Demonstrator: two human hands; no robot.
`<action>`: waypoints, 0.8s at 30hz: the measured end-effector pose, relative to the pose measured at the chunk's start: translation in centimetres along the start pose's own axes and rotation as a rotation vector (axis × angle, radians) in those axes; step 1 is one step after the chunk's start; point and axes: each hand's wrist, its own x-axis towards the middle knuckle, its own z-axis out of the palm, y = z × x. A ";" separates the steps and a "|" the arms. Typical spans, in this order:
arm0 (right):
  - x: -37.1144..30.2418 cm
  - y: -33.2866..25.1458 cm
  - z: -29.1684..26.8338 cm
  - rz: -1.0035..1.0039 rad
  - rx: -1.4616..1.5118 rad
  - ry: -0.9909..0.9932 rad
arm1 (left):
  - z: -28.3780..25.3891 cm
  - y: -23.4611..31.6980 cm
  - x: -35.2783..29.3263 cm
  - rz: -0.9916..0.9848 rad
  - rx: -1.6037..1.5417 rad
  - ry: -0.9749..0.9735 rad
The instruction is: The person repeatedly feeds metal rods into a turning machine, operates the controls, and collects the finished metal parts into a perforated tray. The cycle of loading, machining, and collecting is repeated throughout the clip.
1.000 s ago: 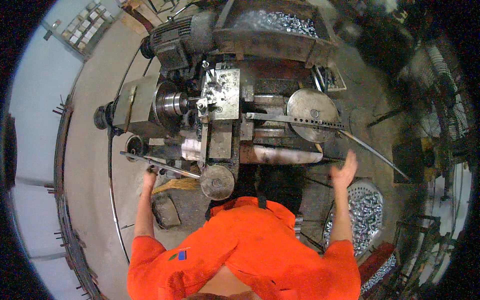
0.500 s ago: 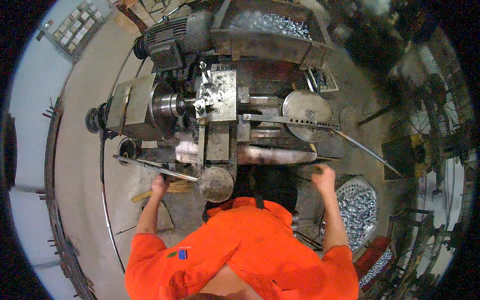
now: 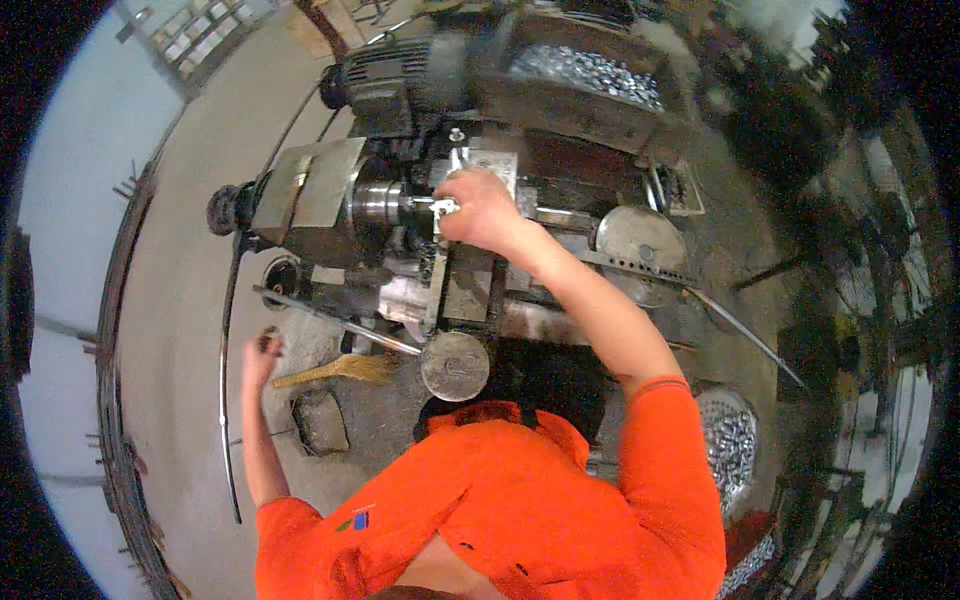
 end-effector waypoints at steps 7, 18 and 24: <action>5.5 -2.9 5.7 0.237 -0.212 -0.426 | -12.2 -5.0 -7.7 -0.326 0.243 0.450; 5.4 -2.6 5.9 0.142 -0.207 -0.425 | -6.1 -1.3 -11.0 -0.607 0.231 0.464; 4.9 -1.8 6.0 0.085 -0.255 -0.368 | -0.9 6.3 -12.5 -0.569 0.272 0.476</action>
